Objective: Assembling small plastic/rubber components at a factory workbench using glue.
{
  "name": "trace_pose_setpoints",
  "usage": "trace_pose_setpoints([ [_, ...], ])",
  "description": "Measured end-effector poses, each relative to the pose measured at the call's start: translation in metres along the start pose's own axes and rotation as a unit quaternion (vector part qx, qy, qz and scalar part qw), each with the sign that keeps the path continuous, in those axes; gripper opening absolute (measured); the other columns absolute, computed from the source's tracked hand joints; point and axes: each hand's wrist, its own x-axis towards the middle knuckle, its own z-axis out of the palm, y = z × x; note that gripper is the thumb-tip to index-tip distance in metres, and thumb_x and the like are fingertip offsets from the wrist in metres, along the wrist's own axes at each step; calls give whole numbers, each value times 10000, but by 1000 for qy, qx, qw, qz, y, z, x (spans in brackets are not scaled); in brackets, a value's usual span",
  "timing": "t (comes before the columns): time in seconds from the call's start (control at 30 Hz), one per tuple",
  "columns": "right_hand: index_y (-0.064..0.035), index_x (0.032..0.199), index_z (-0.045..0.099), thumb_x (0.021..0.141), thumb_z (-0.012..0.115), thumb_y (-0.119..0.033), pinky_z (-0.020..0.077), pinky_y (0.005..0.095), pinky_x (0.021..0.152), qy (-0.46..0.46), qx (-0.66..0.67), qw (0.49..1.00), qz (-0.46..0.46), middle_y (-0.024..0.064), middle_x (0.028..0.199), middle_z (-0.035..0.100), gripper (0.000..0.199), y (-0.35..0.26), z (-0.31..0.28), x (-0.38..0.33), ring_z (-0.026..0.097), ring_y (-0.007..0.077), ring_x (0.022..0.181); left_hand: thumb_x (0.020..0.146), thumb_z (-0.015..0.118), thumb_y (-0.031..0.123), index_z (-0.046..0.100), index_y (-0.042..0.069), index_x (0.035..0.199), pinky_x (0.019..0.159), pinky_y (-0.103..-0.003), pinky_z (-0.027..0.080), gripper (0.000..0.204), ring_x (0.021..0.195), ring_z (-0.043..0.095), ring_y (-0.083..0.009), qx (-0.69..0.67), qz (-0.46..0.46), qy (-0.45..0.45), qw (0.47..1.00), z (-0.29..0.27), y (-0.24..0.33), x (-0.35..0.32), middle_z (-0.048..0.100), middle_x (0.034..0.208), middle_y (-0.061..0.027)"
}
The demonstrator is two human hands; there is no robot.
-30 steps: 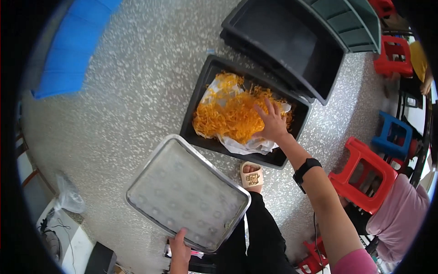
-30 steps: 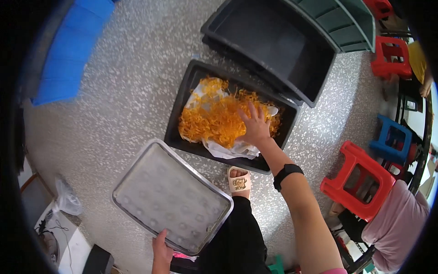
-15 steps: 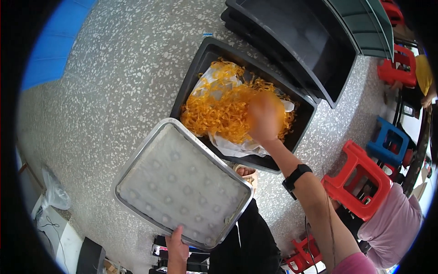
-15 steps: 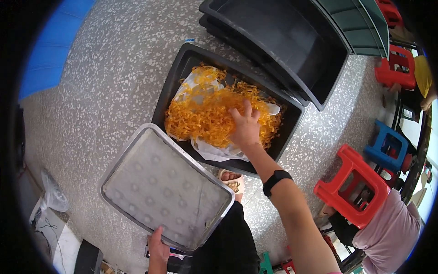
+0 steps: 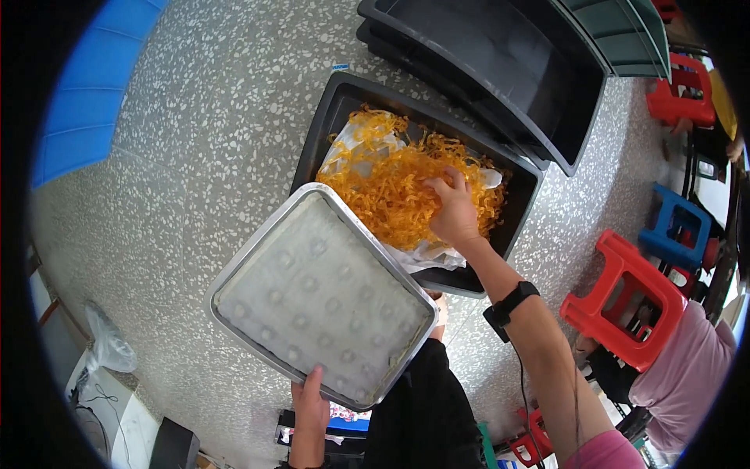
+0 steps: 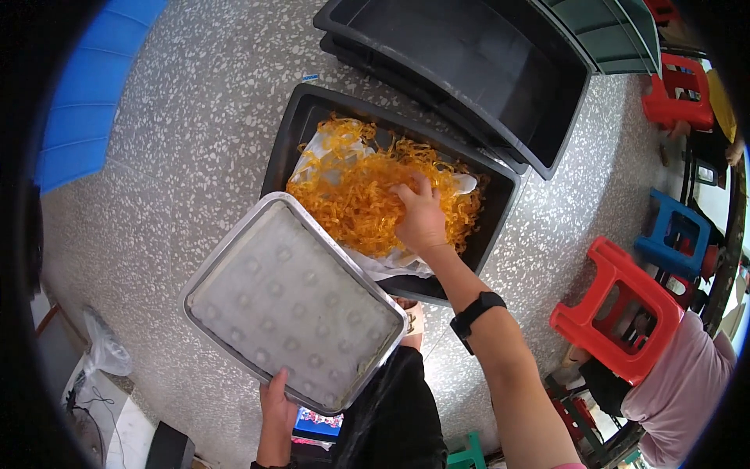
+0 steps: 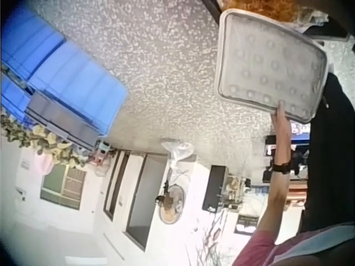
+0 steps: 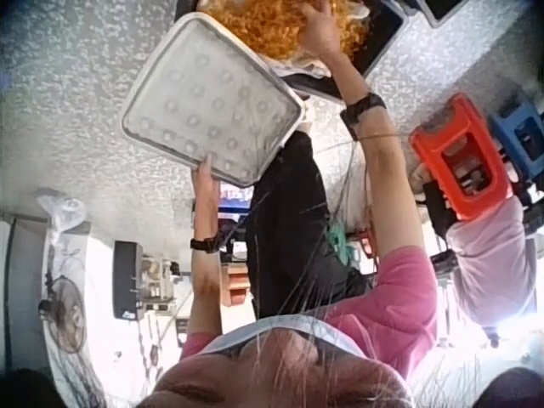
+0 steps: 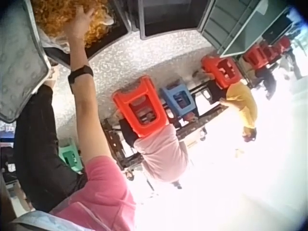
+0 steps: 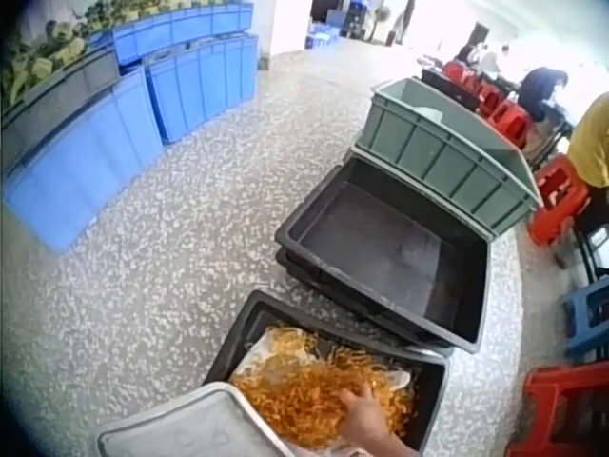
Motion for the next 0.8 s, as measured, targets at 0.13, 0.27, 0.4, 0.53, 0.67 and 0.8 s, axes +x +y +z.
trace_pose_setpoints([
  [0.13,-187,1105,596,571,690,53,491,412,901,-7,70,997,-7,150,1339,406,593,1,-21,-4,447,411,1180,870,590,54,328,-26,1371,1027,-378,379,571,1187,488,-246,10,-2,-30,1000,6,5,8,475,1311,-148],
  [0.27,-141,1067,608,581,732,24,462,383,931,2,164,986,-15,168,1309,428,528,-23,-46,-30,471,385,1179,875,577,56,338,-40,1357,1023,-370,382,547,1188,488,-244,10,16,-59,998,9,5,14,483,1302,-149],
  [0.4,-151,1055,623,612,762,-22,462,395,919,-10,155,985,-77,194,1291,434,481,-51,-63,-69,484,390,1157,869,574,47,371,-56,1328,1008,-364,397,512,1168,505,-241,15,-4,-75,997,22,3,21,498,1286,-148],
  [0.53,-186,1082,624,623,762,-64,442,418,943,-43,202,976,-71,197,1291,433,494,-92,-50,-109,460,400,1160,862,576,41,429,-39,1291,994,-362,414,460,1146,529,-234,23,-14,-110,994,33,0,29,529,1256,-128],
  [0.67,-197,1178,579,638,734,-125,421,449,963,-91,114,982,-123,193,1342,404,566,-113,-20,-127,439,414,1166,833,576,10,467,-19,1265,986,-357,424,447,1143,535,-225,10,-7,-126,992,36,-6,37,551,1236,-103],
  [0.8,-190,1327,464,671,744,-160,405,479,986,-170,63,974,-138,182,1449,295,714,-134,-27,-142,370,455,1230,746,547,-68,485,-1,1262,983,-359,433,524,1137,545,-245,8,-26,-120,992,11,-3,51,565,1221,-99],
])
